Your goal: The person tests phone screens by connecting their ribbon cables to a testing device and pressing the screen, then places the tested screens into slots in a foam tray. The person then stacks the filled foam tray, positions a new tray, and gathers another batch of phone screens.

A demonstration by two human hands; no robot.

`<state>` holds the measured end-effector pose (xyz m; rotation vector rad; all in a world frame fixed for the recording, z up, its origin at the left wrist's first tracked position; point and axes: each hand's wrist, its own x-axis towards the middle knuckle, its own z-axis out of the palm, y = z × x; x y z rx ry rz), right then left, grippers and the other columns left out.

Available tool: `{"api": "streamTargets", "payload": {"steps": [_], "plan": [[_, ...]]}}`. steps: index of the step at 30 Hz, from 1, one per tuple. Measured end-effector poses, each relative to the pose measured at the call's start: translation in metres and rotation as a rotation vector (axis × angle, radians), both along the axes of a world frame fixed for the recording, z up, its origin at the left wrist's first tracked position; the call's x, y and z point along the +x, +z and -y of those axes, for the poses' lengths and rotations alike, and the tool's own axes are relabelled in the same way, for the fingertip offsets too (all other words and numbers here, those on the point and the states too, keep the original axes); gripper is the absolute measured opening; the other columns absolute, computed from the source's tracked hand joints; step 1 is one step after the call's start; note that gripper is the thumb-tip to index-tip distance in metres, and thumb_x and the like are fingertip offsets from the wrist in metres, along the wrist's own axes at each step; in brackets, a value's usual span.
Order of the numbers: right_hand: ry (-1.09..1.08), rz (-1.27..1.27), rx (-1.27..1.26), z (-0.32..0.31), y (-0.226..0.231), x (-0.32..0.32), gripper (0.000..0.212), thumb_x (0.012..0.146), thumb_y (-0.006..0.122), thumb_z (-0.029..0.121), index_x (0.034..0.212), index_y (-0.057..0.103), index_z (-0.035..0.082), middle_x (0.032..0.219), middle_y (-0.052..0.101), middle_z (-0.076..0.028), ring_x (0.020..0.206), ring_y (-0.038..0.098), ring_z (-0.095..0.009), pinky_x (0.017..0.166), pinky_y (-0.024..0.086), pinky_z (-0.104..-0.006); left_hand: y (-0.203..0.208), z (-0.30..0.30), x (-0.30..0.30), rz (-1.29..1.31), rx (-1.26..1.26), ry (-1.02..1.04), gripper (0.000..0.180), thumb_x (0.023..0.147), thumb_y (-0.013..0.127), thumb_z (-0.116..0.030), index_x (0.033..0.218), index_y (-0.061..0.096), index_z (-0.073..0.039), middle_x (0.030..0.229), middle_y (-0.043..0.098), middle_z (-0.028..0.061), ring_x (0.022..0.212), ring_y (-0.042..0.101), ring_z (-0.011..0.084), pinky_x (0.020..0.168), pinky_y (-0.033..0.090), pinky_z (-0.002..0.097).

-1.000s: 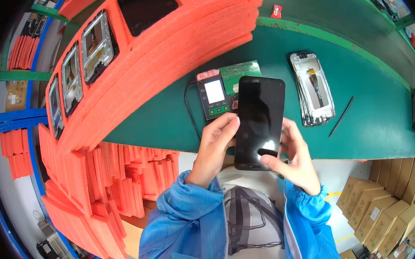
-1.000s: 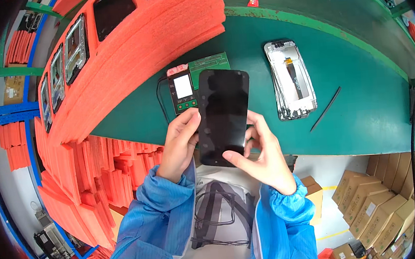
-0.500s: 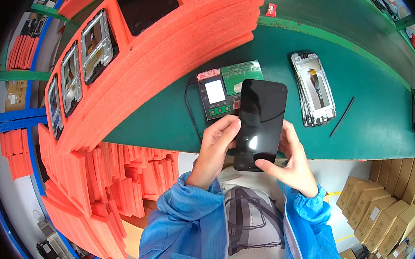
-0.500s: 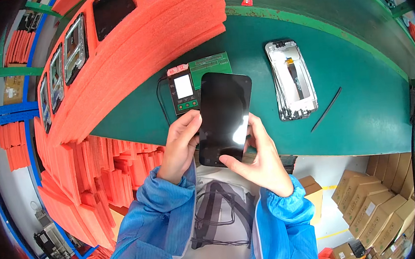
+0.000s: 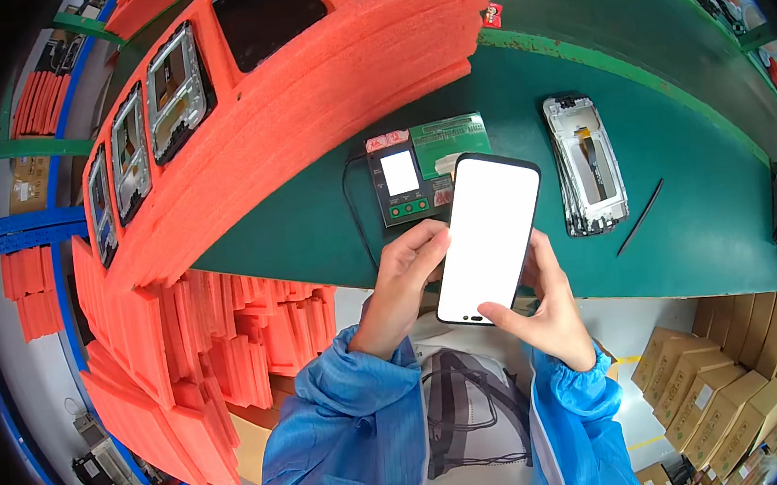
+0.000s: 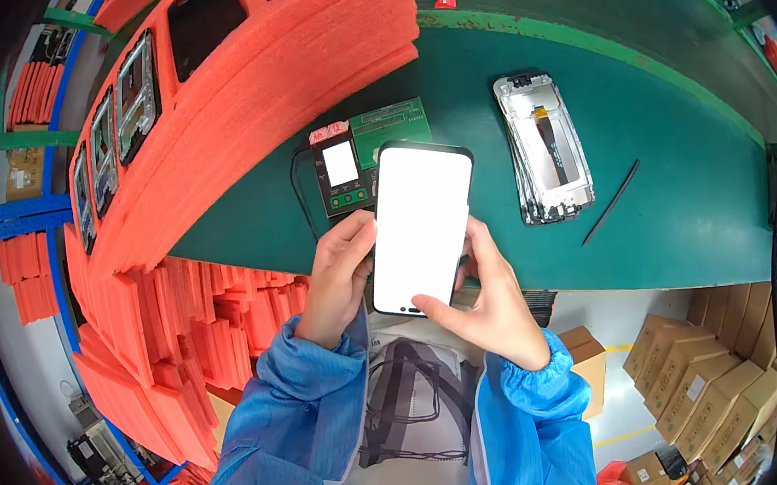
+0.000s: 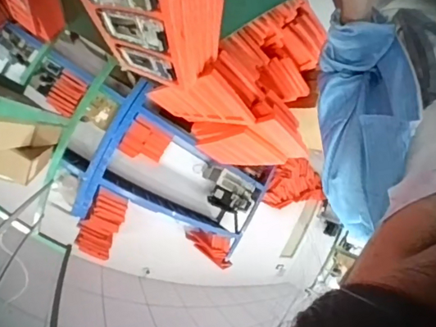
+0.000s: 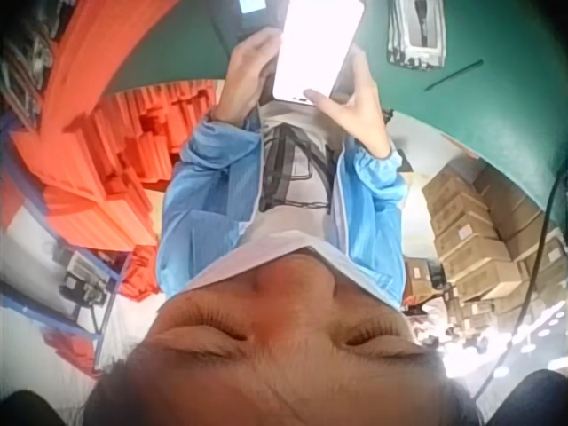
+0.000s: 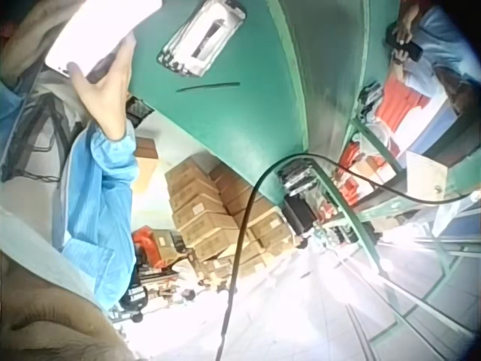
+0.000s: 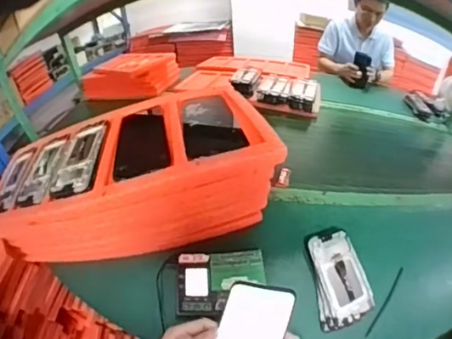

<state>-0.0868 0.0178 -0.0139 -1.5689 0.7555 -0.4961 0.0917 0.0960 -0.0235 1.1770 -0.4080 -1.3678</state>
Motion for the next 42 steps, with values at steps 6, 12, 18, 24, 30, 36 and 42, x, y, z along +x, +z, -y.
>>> {"api": "streamTargets", "payload": {"steps": [6, 12, 18, 24, 30, 36, 42], "plan": [[-0.154, 0.078, 0.023, 0.008, 0.005, 0.009, 0.055, 0.083, 0.070, 0.001, 0.130, 0.043, -0.003, 0.110, 0.062, -0.011, 0.103, 0.062, -0.017, 0.088, 0.048, -0.0282, 0.000, -0.003, -0.003, -0.002, 0.001, -0.073, 0.021, 0.103, 0.049, -0.019, 0.103, 0.061, -0.002, 0.091, 0.063, -0.0012, 0.083, 0.060, 0.0033, 0.072, 0.047, 0.0201], [-0.251, 0.095, 0.147, 0.022, 0.004, -0.004, 0.036, 0.086, 0.066, -0.003, 0.120, 0.054, -0.002, 0.100, 0.062, -0.003, 0.078, 0.052, -0.004, 0.066, 0.041, -0.0199, 0.003, -0.004, -0.002, 0.009, -0.019, -0.060, 0.022, 0.103, 0.051, -0.021, 0.102, 0.061, -0.001, 0.089, 0.061, -0.0031, 0.083, 0.056, 0.0013, 0.074, 0.045, 0.0193], [0.087, 0.058, 0.281, 0.012, 0.003, -0.019, 0.038, 0.085, 0.065, -0.004, 0.122, 0.055, 0.000, 0.102, 0.063, -0.005, 0.064, 0.050, -0.002, 0.056, 0.036, -0.0170, 0.001, 0.000, 0.003, -0.007, 0.009, 0.052, 0.021, 0.103, 0.050, -0.021, 0.102, 0.061, -0.003, 0.090, 0.061, -0.0035, 0.083, 0.057, 0.0019, 0.073, 0.045, 0.0204], [-0.082, 0.099, 0.492, 0.019, 0.009, -0.012, 0.028, 0.094, 0.057, 0.000, 0.121, 0.052, -0.002, 0.091, 0.066, -0.006, 0.061, 0.053, -0.005, 0.053, 0.040, -0.0190, 0.006, -0.004, 0.005, 0.431, -0.041, 0.052, 0.013, 0.096, 0.058, -0.011, 0.096, 0.065, 0.000, 0.084, 0.066, 0.0037, 0.074, 0.061, 0.0102, 0.069, 0.048, 0.0260], [-0.140, 0.093, 0.301, 0.023, 0.004, -0.013, 0.025, 0.095, 0.054, -0.002, 0.120, 0.052, -0.004, 0.091, 0.067, -0.008, 0.065, 0.056, -0.007, 0.059, 0.046, -0.0214, 0.008, -0.014, 0.029, 1.506, -0.128, 0.205, 0.017, 0.081, 0.070, -0.003, 0.098, 0.071, -0.004, 0.081, 0.063, 0.0081, 0.079, 0.058, 0.0256, 0.071, 0.046, 0.0361], [-0.150, 0.086, 0.147, 0.020, 0.009, -0.008, 0.023, 0.095, 0.055, -0.001, 0.118, 0.054, -0.004, 0.091, 0.068, -0.008, 0.069, 0.060, -0.009, 0.064, 0.050, -0.0229, 0.006, -0.020, 0.032, 1.643, -0.066, 0.081, 0.022, 0.081, 0.068, -0.001, 0.103, 0.071, -0.003, 0.084, 0.061, 0.0086, 0.083, 0.057, 0.0252, 0.080, 0.044, 0.0383], [-0.044, 0.088, -0.268, 0.024, 0.007, -0.013, 0.022, 0.081, 0.066, -0.001, 0.102, 0.061, -0.004, 0.093, 0.068, -0.013, 0.080, 0.065, -0.022, 0.073, 0.053, -0.0306, 0.011, -0.013, 0.033, 1.423, -0.191, 0.187, 0.014, 0.078, 0.072, -0.001, 0.092, 0.070, -0.003, 0.081, 0.064, 0.0084, 0.080, 0.060, 0.0263, 0.075, 0.047, 0.0368]]}}
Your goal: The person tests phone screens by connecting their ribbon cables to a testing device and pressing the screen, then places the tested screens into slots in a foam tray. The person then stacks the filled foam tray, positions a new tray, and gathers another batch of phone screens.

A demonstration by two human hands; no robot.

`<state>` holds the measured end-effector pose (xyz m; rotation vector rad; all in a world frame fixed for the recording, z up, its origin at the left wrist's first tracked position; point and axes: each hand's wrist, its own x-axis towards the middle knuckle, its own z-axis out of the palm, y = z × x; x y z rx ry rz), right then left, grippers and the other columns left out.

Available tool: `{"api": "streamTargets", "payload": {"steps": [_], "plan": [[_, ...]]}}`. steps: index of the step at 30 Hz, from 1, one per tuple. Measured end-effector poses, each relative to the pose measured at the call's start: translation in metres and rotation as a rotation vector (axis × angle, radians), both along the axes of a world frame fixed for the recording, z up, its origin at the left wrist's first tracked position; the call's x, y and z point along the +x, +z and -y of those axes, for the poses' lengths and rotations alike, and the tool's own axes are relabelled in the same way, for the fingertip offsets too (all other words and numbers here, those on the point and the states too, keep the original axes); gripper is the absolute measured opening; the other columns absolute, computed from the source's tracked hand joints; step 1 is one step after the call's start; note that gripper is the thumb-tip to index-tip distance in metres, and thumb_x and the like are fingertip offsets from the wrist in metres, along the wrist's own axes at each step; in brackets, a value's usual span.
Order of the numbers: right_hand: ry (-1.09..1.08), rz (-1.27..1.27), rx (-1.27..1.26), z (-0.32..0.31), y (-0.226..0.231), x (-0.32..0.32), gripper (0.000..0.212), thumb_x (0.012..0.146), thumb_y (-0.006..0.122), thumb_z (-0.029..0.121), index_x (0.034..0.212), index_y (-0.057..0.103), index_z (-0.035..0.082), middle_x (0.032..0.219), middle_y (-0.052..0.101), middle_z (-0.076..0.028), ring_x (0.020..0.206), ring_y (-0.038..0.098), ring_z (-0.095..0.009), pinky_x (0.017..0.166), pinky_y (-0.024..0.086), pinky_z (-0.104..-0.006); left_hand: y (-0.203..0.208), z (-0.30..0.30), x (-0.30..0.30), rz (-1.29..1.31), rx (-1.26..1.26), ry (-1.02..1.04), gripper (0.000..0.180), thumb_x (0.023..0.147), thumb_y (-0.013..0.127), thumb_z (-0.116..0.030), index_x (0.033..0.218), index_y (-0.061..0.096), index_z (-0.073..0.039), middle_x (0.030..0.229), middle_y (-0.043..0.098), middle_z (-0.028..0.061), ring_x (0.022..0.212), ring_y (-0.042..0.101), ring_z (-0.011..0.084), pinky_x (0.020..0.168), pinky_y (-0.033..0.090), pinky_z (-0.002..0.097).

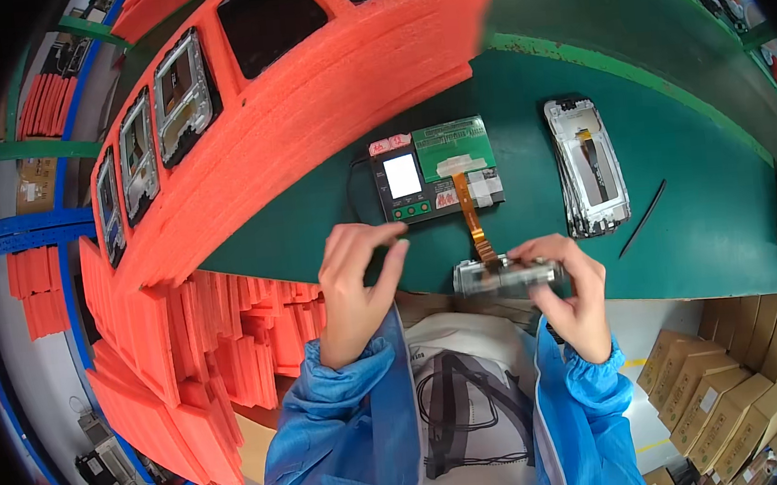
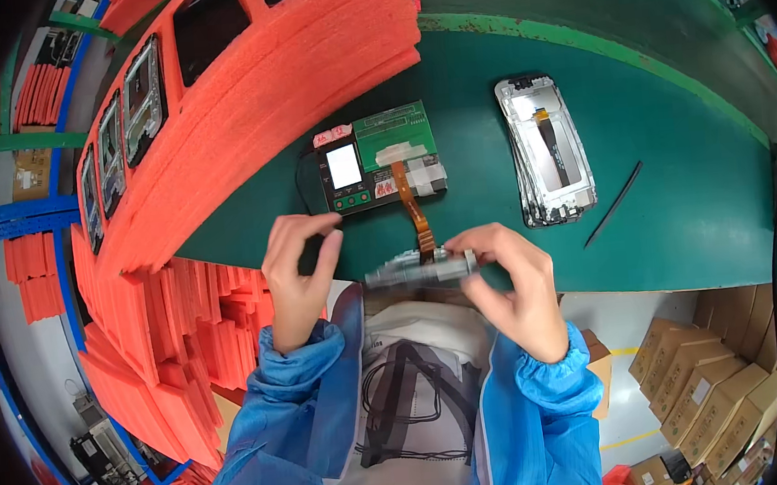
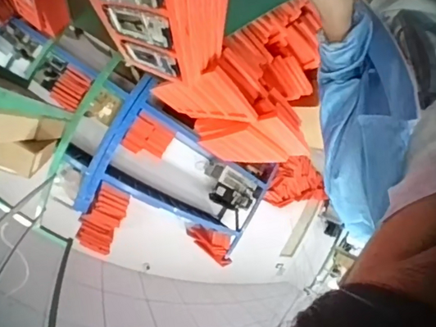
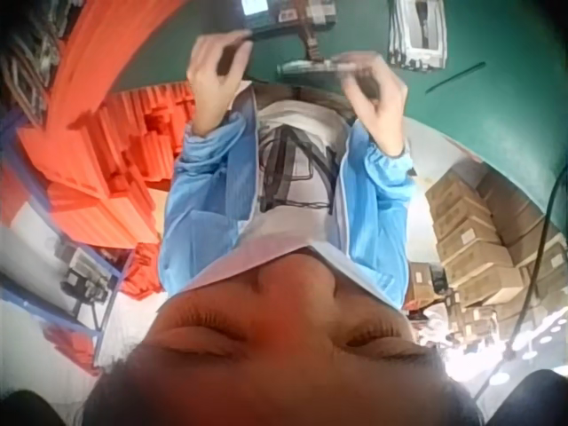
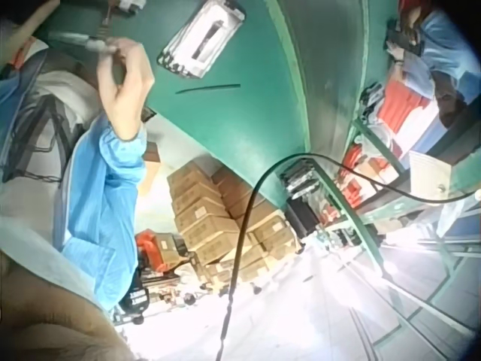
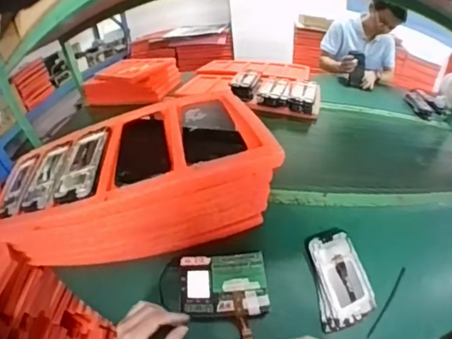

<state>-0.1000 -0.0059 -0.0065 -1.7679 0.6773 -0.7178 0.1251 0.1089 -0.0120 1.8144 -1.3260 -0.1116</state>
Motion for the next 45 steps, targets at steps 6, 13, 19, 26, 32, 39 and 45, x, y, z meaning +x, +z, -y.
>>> {"api": "streamTargets", "payload": {"steps": [6, 13, 19, 26, 32, 39, 45], "plan": [[0.089, -0.064, -0.216, -0.008, 0.000, -0.010, 0.029, 0.062, 0.075, -0.003, 0.088, 0.063, -0.003, 0.111, 0.069, -0.016, 0.094, 0.067, -0.033, 0.080, 0.054, -0.0377, 0.015, 0.020, -0.008, -0.039, 0.120, -0.507, 0.010, 0.079, 0.072, -0.004, 0.088, 0.068, -0.002, 0.085, 0.065, 0.0075, 0.082, 0.061, 0.0258, 0.074, 0.049, 0.0358], [0.083, -0.055, -0.231, -0.015, -0.008, -0.013, 0.028, 0.065, 0.074, -0.005, 0.090, 0.061, -0.003, 0.114, 0.068, -0.017, 0.100, 0.066, -0.033, 0.083, 0.055, -0.0372, 0.011, 0.039, -0.017, 0.177, 0.198, -0.641, 0.011, 0.078, 0.069, -0.005, 0.087, 0.063, -0.002, 0.083, 0.060, 0.0079, 0.080, 0.058, 0.0257, 0.072, 0.049, 0.0354], [0.075, -0.052, -0.237, -0.018, -0.011, -0.014, 0.029, 0.065, 0.075, -0.005, 0.091, 0.061, -0.003, 0.113, 0.068, -0.018, 0.099, 0.066, -0.033, 0.083, 0.054, -0.0375, 0.020, 0.050, -0.018, 0.267, 0.266, -0.725, 0.012, 0.077, 0.066, -0.006, 0.086, 0.059, -0.003, 0.081, 0.055, 0.0088, 0.078, 0.055, 0.0263, 0.070, 0.048, 0.0359], [0.093, 0.021, -0.149, -0.014, -0.002, -0.015, 0.028, 0.067, 0.073, -0.003, 0.093, 0.064, -0.001, 0.111, 0.069, -0.017, 0.095, 0.068, -0.033, 0.082, 0.054, -0.0367, 0.023, 0.040, -0.008, -0.035, 0.242, -0.521, 0.018, 0.085, 0.069, -0.017, 0.092, 0.067, 0.000, 0.088, 0.067, 0.0112, 0.081, 0.064, 0.0295, 0.074, 0.051, 0.0350], [0.063, 0.170, 0.167, -0.023, -0.004, -0.023, 0.020, 0.075, 0.069, -0.003, 0.095, 0.067, -0.004, 0.102, 0.072, -0.017, 0.088, 0.071, -0.024, 0.079, 0.055, -0.0328, 0.060, 0.002, -0.008, -0.433, 0.204, -0.759, 0.045, 0.074, 0.083, -0.017, 0.112, 0.066, -0.002, 0.095, 0.067, 0.0116, 0.085, 0.066, 0.0232, 0.076, 0.052, 0.0340], [-0.383, -0.108, -0.071, 0.014, 0.025, -0.018, 0.028, 0.081, 0.069, -0.002, 0.108, 0.064, -0.001, 0.090, 0.067, -0.009, 0.084, 0.064, -0.016, 0.079, 0.050, -0.0288, 0.119, 0.018, 0.011, -0.388, -0.130, -0.137, 0.035, 0.080, 0.069, -0.002, 0.115, 0.066, -0.001, 0.091, 0.063, 0.0029, 0.069, 0.054, 0.0062, 0.061, 0.042, 0.0237], [-0.583, -0.440, -0.382, 0.080, 0.002, -0.032, 0.031, 0.085, 0.072, 0.020, 0.106, 0.062, 0.000, 0.093, 0.065, -0.013, 0.076, 0.061, -0.027, 0.071, 0.050, -0.0381, 0.202, 0.087, 0.109, 0.440, 0.155, 0.024, 0.026, 0.079, 0.062, -0.015, 0.102, 0.072, -0.007, 0.057, 0.054, 0.0049, 0.053, 0.053, 0.0163, 0.056, 0.043, 0.0307]]}}
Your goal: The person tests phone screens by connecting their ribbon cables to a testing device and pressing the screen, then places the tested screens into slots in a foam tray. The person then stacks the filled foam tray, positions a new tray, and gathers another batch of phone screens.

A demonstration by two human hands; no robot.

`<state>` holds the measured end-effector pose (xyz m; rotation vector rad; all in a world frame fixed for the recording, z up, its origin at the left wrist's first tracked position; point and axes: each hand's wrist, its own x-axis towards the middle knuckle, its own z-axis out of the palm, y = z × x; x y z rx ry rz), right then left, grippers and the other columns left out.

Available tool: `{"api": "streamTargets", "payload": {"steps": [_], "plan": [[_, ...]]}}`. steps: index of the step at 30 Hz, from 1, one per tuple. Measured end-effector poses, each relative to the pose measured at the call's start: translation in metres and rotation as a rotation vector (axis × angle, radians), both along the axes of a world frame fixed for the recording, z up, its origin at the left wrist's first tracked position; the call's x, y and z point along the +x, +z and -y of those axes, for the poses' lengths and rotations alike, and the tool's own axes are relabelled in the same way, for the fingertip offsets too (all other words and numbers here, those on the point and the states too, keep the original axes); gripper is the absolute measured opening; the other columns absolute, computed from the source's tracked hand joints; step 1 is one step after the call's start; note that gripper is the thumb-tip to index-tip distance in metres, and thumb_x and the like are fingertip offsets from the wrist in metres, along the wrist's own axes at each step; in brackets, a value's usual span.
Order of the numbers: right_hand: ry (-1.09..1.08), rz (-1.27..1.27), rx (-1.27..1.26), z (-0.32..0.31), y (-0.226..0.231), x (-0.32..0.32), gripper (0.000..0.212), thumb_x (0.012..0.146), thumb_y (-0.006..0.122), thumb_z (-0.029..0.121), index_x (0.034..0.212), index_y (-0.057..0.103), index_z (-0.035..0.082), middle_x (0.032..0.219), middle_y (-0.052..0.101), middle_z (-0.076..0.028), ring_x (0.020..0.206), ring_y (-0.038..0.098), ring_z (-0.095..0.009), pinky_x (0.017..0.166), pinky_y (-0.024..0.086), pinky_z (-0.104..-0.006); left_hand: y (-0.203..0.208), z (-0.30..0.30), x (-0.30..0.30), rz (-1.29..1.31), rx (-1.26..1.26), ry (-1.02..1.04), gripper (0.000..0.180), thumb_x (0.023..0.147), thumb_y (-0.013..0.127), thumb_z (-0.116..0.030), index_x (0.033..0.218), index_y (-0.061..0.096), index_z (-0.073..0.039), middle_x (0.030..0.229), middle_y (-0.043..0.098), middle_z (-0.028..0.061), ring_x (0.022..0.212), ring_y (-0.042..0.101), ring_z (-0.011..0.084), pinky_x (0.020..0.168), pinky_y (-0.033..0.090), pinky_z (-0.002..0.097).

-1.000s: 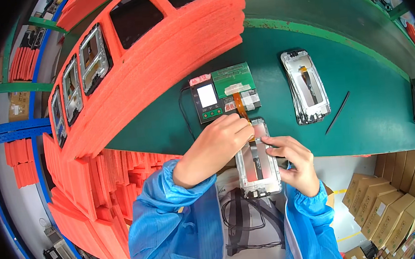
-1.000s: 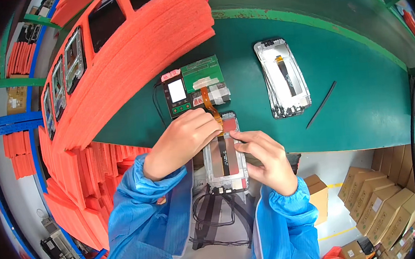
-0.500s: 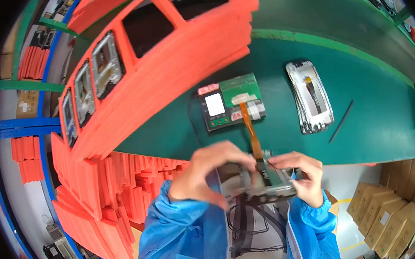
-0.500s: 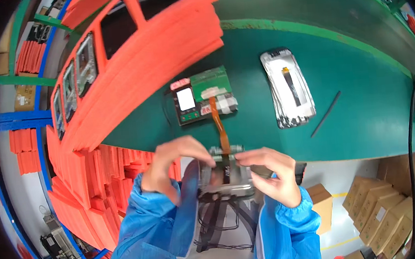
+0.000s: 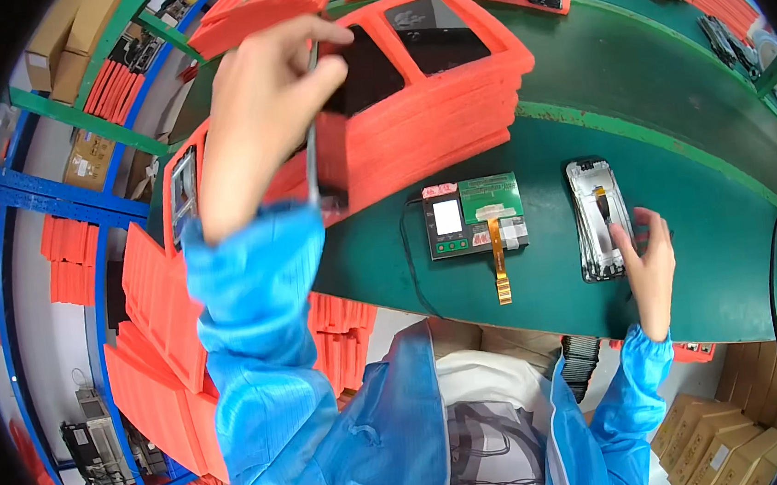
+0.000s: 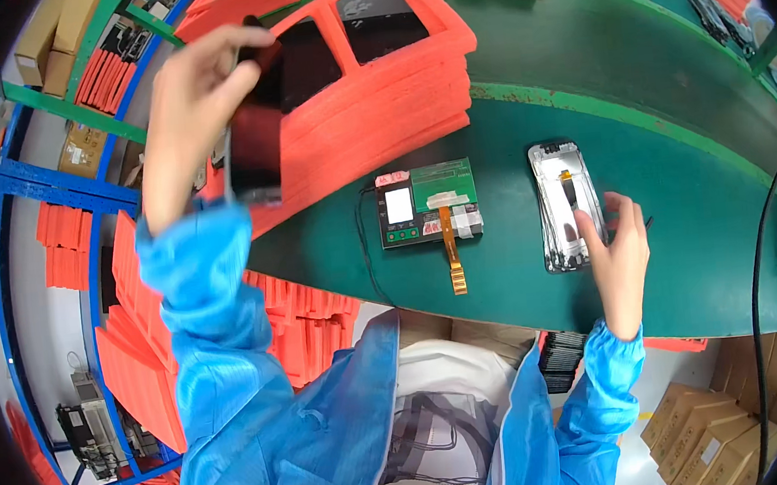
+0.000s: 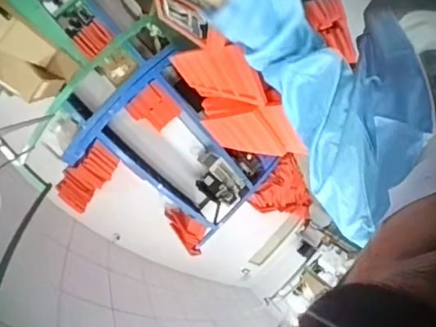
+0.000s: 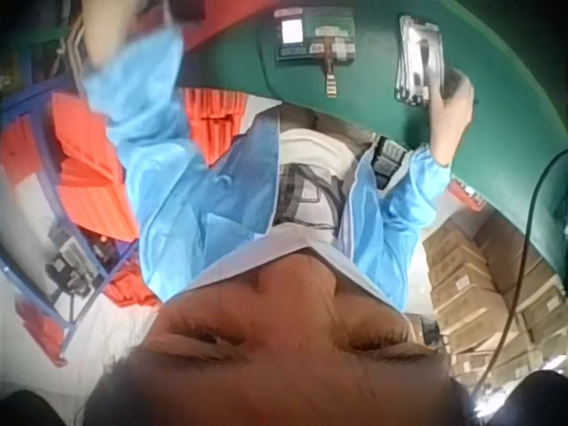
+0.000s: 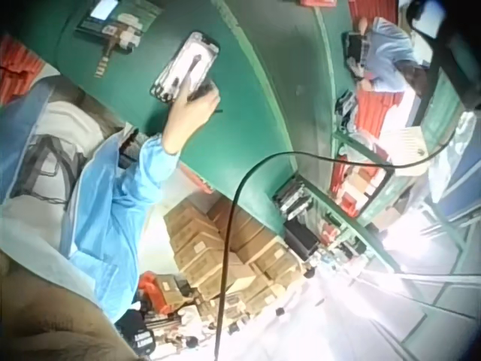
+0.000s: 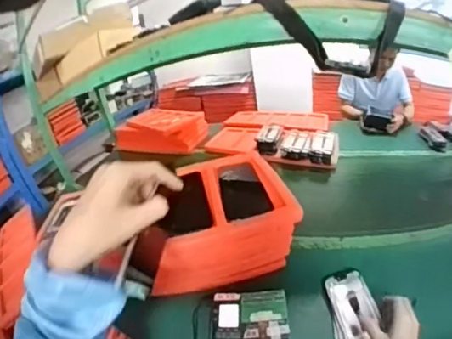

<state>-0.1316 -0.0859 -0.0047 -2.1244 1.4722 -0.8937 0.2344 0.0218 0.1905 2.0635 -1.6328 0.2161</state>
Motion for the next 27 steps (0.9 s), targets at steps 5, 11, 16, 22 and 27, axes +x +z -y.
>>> {"api": "streamTargets", "payload": {"steps": [5, 11, 16, 22, 27], "plan": [[-0.011, -0.122, 0.082, 0.020, -0.022, 0.003, 0.031, 0.087, 0.070, 0.030, 0.098, 0.061, 0.002, 0.090, 0.066, -0.013, 0.067, 0.061, -0.025, 0.061, 0.048, -0.0375, -0.007, 0.072, 0.049, 0.252, 0.117, 0.112, 0.026, 0.076, 0.067, -0.021, 0.094, 0.072, -0.003, 0.077, 0.069, 0.0187, 0.081, 0.070, 0.0330, 0.077, 0.054, 0.0438], [0.041, 0.170, 0.138, 0.031, -0.040, -0.009, 0.021, 0.092, 0.066, 0.021, 0.095, 0.061, 0.001, 0.073, 0.061, -0.005, 0.062, 0.056, -0.013, 0.056, 0.044, -0.0300, -0.043, 0.111, 0.073, 0.427, 0.137, 0.226, 0.027, 0.080, 0.070, -0.024, 0.100, 0.071, -0.005, 0.079, 0.071, 0.0139, 0.070, 0.071, 0.0234, 0.071, 0.056, 0.0375], [0.183, 0.682, 0.475, 0.029, -0.033, -0.025, 0.019, 0.096, 0.062, 0.015, 0.107, 0.056, 0.000, 0.085, 0.067, -0.003, 0.074, 0.058, -0.006, 0.065, 0.045, -0.0210, -0.045, 0.105, 0.070, -0.002, 0.209, 0.183, 0.036, 0.088, 0.066, -0.029, 0.115, 0.065, -0.006, 0.078, 0.069, 0.0128, 0.069, 0.069, 0.0182, 0.062, 0.055, 0.0325], [0.217, 0.923, 0.602, -0.017, 0.014, -0.005, 0.053, 0.078, 0.045, 0.000, 0.132, 0.051, -0.001, 0.126, 0.058, -0.013, 0.102, 0.058, -0.014, 0.084, 0.047, -0.0237, -0.036, 0.023, -0.019, -0.549, -0.183, -0.352, 0.029, 0.094, 0.063, -0.027, 0.113, 0.062, -0.005, 0.082, 0.066, 0.0068, 0.076, 0.063, 0.0096, 0.061, 0.051, 0.0281], [0.128, 0.976, 0.663, -0.043, 0.034, 0.020, 0.041, 0.078, 0.043, 0.001, 0.115, 0.059, 0.000, 0.115, 0.061, -0.009, 0.071, 0.052, -0.008, 0.056, 0.044, -0.0210, -0.102, -0.052, -0.095, -0.587, 0.651, -0.420, 0.025, 0.092, 0.064, -0.020, 0.107, 0.059, -0.001, 0.087, 0.062, 0.0096, 0.076, 0.064, 0.0182, 0.064, 0.052, 0.0317]]}}
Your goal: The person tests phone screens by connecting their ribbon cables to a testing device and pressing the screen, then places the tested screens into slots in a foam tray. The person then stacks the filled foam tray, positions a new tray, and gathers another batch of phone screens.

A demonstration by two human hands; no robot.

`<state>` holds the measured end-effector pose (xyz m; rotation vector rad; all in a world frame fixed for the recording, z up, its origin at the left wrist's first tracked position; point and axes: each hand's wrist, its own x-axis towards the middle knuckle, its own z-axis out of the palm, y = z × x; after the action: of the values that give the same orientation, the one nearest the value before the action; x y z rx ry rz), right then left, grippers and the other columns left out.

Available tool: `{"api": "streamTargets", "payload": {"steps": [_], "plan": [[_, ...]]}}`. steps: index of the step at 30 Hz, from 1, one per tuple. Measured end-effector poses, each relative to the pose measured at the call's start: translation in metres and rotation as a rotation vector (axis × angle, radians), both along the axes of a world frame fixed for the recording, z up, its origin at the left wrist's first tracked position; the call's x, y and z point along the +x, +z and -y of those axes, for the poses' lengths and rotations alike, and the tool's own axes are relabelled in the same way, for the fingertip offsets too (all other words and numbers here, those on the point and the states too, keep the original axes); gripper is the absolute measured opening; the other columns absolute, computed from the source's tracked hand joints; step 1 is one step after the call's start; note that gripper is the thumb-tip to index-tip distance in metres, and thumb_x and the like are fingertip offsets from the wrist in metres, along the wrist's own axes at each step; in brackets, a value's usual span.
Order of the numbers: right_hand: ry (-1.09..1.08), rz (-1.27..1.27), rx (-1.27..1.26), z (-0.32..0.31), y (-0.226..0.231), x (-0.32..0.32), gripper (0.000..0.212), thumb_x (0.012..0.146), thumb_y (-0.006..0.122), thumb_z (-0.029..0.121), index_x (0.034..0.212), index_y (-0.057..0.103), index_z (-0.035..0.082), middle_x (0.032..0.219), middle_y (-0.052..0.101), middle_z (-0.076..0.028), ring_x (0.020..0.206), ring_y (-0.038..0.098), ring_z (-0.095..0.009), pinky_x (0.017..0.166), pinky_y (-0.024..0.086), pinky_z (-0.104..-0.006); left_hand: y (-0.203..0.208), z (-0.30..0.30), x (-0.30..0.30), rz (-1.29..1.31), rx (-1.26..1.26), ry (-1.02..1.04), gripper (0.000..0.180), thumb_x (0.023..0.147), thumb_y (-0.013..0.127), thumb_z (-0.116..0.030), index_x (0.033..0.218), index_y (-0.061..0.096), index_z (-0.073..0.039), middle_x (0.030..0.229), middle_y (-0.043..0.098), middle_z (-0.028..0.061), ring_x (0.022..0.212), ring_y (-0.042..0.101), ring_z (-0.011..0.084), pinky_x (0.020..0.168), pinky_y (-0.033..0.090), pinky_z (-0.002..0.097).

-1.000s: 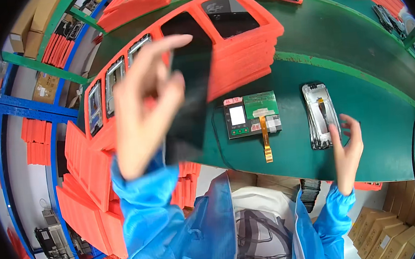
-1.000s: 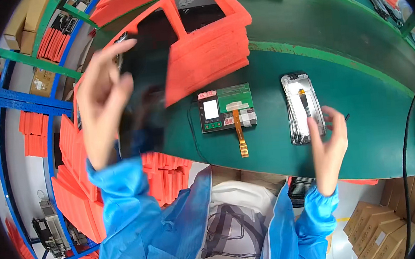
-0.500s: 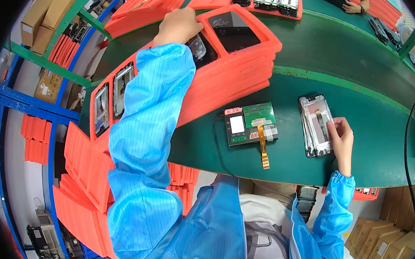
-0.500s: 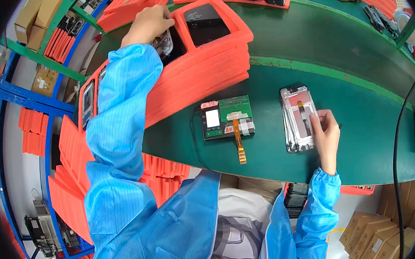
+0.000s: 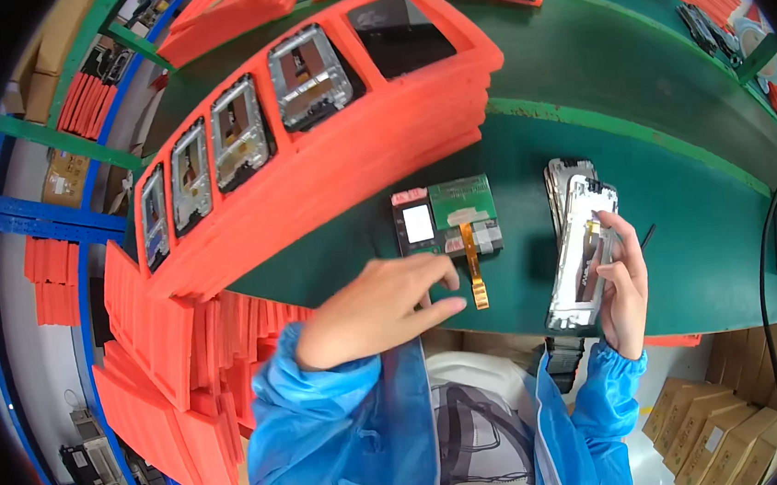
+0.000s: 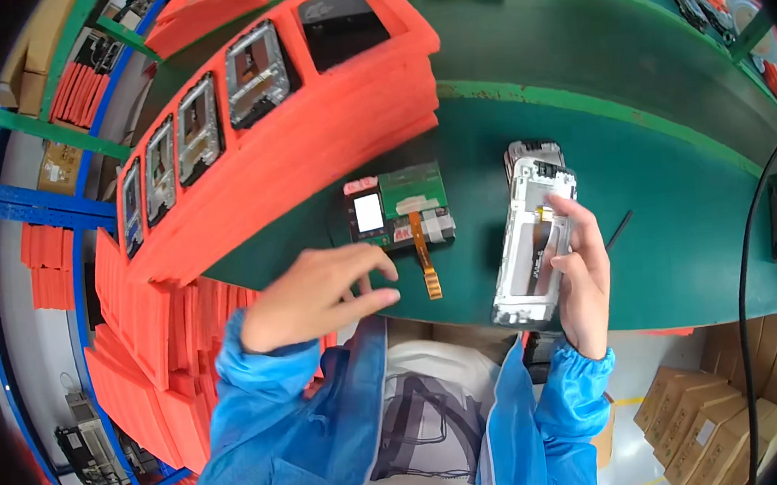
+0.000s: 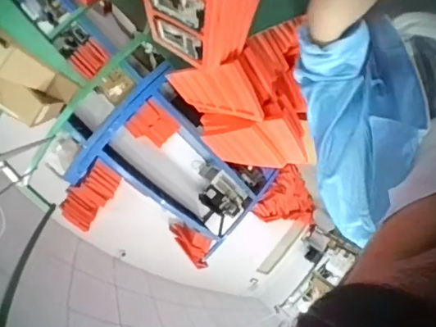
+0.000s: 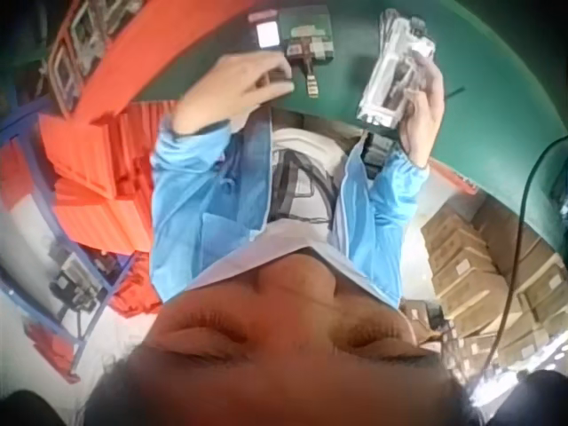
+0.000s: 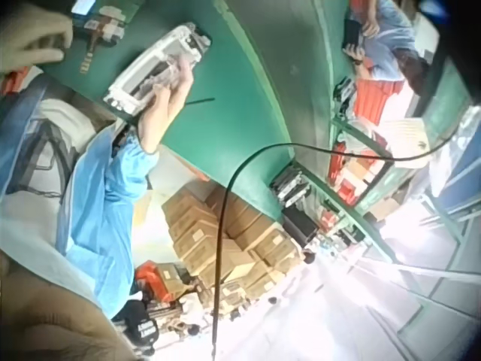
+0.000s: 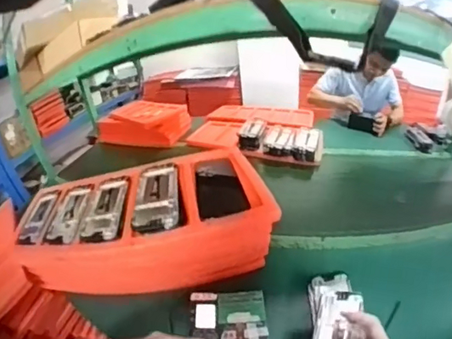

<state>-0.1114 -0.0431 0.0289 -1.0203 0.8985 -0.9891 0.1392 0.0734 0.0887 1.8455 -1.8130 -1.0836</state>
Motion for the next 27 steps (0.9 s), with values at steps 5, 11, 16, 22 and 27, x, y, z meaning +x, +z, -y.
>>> {"api": "streamTargets", "payload": {"steps": [5, 11, 16, 22, 27], "plan": [[0.076, -0.091, 0.018, -0.012, -0.018, -0.010, 0.040, 0.078, 0.041, 0.000, 0.114, 0.059, 0.001, 0.120, 0.061, -0.010, 0.063, 0.049, -0.007, 0.055, 0.042, -0.0201, -0.069, -0.022, -0.031, -0.281, 0.042, 0.082, 0.029, 0.092, 0.064, -0.016, 0.116, 0.055, -0.002, 0.117, 0.056, 0.0141, 0.085, 0.066, 0.0204, 0.076, 0.055, 0.0318], [0.144, -0.177, 0.027, -0.027, -0.034, -0.015, 0.014, 0.083, 0.046, 0.001, 0.090, 0.058, 0.002, 0.090, 0.059, -0.002, 0.067, 0.047, -0.005, 0.061, 0.039, -0.0200, -0.105, -0.010, -0.053, -0.725, 0.044, 0.344, 0.030, 0.094, 0.062, -0.008, 0.122, 0.053, 0.001, 0.117, 0.058, 0.0093, 0.098, 0.062, 0.0128, 0.085, 0.052, 0.0275], [0.132, -0.252, -0.074, -0.044, -0.049, -0.009, 0.009, 0.088, 0.065, 0.004, 0.093, 0.060, -0.001, 0.091, 0.057, -0.006, 0.087, 0.051, -0.013, 0.079, 0.040, -0.0257, -0.124, -0.010, -0.060, -1.004, -0.008, 0.490, 0.023, 0.092, 0.064, -0.001, 0.113, 0.054, 0.001, 0.104, 0.061, 0.0063, 0.095, 0.063, 0.0105, 0.084, 0.053, 0.0245], [0.282, -0.353, -0.166, -0.061, -0.048, 0.005, 0.006, 0.086, 0.065, 0.004, 0.084, 0.062, 0.000, 0.082, 0.055, -0.007, 0.081, 0.049, -0.016, 0.072, 0.039, -0.0284, -0.125, -0.007, -0.071, -0.923, -0.155, 0.534, 0.024, 0.090, 0.065, 0.001, 0.112, 0.055, 0.002, 0.102, 0.062, 0.0055, 0.093, 0.063, 0.0086, 0.081, 0.051, 0.0224], [0.318, -0.408, -0.198, -0.061, -0.048, 0.009, 0.004, 0.083, 0.064, 0.003, 0.082, 0.062, 0.000, 0.081, 0.055, -0.007, 0.080, 0.049, -0.016, 0.070, 0.040, -0.0290, -0.125, -0.006, -0.075, -0.824, -0.243, 0.545, 0.021, 0.090, 0.067, -0.004, 0.109, 0.058, 0.001, 0.096, 0.067, 0.0054, 0.084, 0.062, 0.0058, 0.073, 0.047, 0.0215]]}}
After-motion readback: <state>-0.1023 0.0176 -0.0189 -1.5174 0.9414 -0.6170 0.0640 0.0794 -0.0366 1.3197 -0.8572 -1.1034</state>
